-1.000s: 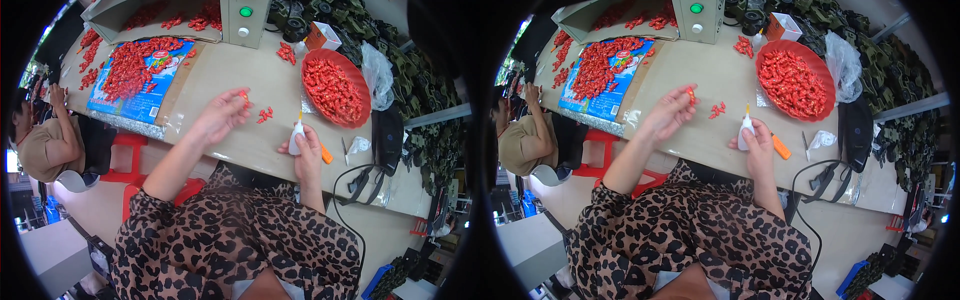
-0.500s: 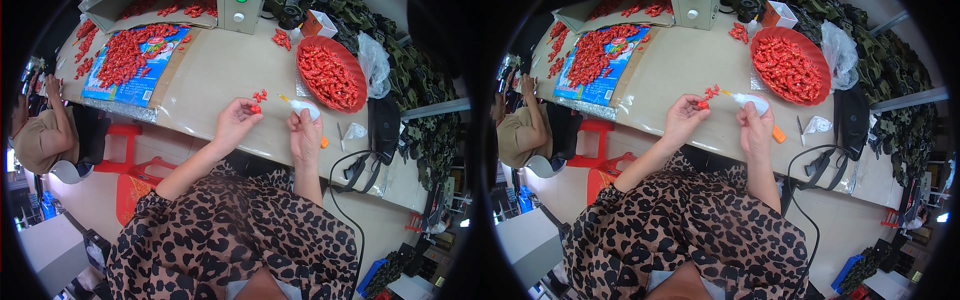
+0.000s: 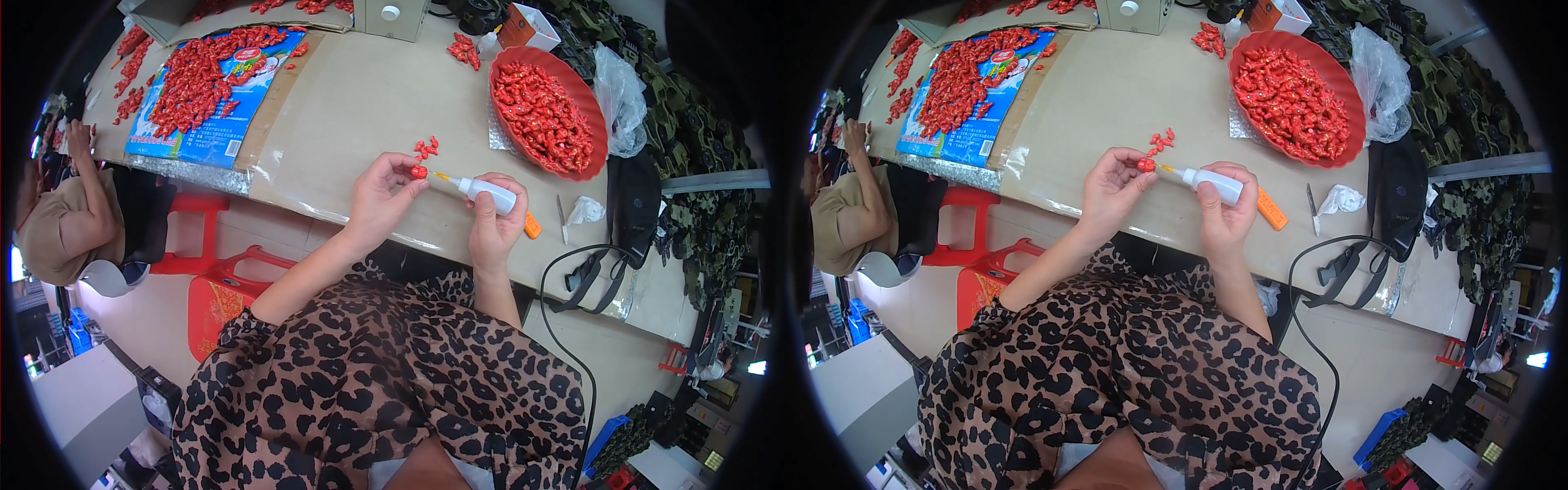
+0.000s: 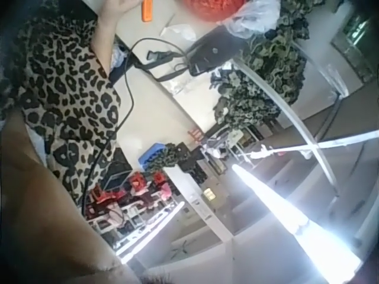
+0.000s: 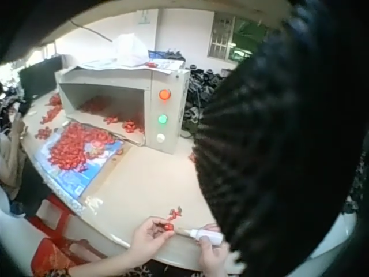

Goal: The person takes heated plastic toy pieces from a heating machine and applies glue to assemble the parts together using a glue bottle.

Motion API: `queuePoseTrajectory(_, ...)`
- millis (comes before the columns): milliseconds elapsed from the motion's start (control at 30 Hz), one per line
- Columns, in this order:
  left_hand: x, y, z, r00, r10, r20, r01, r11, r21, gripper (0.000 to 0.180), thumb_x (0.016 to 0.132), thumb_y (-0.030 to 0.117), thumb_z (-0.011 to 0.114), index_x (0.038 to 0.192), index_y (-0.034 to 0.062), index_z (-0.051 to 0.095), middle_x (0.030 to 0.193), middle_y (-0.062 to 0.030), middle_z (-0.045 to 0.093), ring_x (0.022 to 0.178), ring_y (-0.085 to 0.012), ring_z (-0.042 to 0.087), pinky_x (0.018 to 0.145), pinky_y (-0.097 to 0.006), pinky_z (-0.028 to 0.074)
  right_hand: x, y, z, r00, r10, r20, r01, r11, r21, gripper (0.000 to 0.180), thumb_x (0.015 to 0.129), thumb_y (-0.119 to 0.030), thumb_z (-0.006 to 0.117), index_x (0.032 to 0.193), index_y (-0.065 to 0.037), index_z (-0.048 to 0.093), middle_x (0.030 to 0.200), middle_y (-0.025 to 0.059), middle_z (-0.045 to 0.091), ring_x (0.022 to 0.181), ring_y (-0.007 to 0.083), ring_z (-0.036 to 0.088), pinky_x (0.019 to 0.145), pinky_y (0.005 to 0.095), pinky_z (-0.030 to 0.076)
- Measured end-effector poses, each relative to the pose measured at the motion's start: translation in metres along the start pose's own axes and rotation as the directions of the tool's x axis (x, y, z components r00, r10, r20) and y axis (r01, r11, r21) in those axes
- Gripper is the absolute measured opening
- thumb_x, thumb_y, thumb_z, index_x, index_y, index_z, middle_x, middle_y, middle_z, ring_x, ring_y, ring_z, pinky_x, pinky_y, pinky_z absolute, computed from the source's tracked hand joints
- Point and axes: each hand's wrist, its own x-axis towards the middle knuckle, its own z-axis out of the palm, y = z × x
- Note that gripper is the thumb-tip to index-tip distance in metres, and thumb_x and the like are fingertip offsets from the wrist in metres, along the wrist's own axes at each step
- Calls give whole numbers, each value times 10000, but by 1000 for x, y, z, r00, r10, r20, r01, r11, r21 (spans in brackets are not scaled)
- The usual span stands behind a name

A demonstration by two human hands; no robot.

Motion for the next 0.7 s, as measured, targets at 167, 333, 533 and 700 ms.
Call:
queuePoseTrajectory(167, 2, -6, -1, 1000, 28, -1, -28, 999, 25, 232, 716, -19, 598, 915, -15, 478, 839, -49, 542, 724, -90, 519, 670, -206, 433, -1, 7, -2, 997, -71, 37, 75, 990, -118, 202, 802, -104, 524, 929, -16, 394, 904, 110, 475, 711, 127, 486, 631, 230, 420)
queuePoseTrajectory(333, 2, -7, 0, 1000, 30, -6, -29, 999, 30, 230, 716, -16, 600, 912, -16, 480, 828, -49, 544, 719, -93, 524, 664, -206, 437, -1, 8, -3, 996, -69, 58, 75, 990, -118, 211, 787, -63, 536, 926, 1, 390, 901, 118, 459, 775, 132, 468, 657, 221, 412)
queuePoseTrajectory(533, 3, -7, 1, 999, 45, 3, -46, 998, 41, 235, 715, -15, 601, 915, -19, 478, 836, -54, 541, 719, -93, 526, 662, -206, 438, 0, 11, -5, 994, -89, 63, 99, 980, -172, 217, 801, -121, 529, 934, -13, 395, 907, 107, 464, 734, 125, 482, 653, 225, 426)
queuePoseTrajectory(700, 3, -6, 0, 1000, -1, 30, -1, 998, 58, 247, 720, -62, 579, 928, -24, 451, 859, -59, 520, 785, -98, 514, 729, -209, 432, 0, 11, -5, 994, -80, 69, 91, 981, -170, 227, 802, -122, 529, 945, -15, 389, 918, 109, 459, 733, 131, 484, 653, 226, 431)
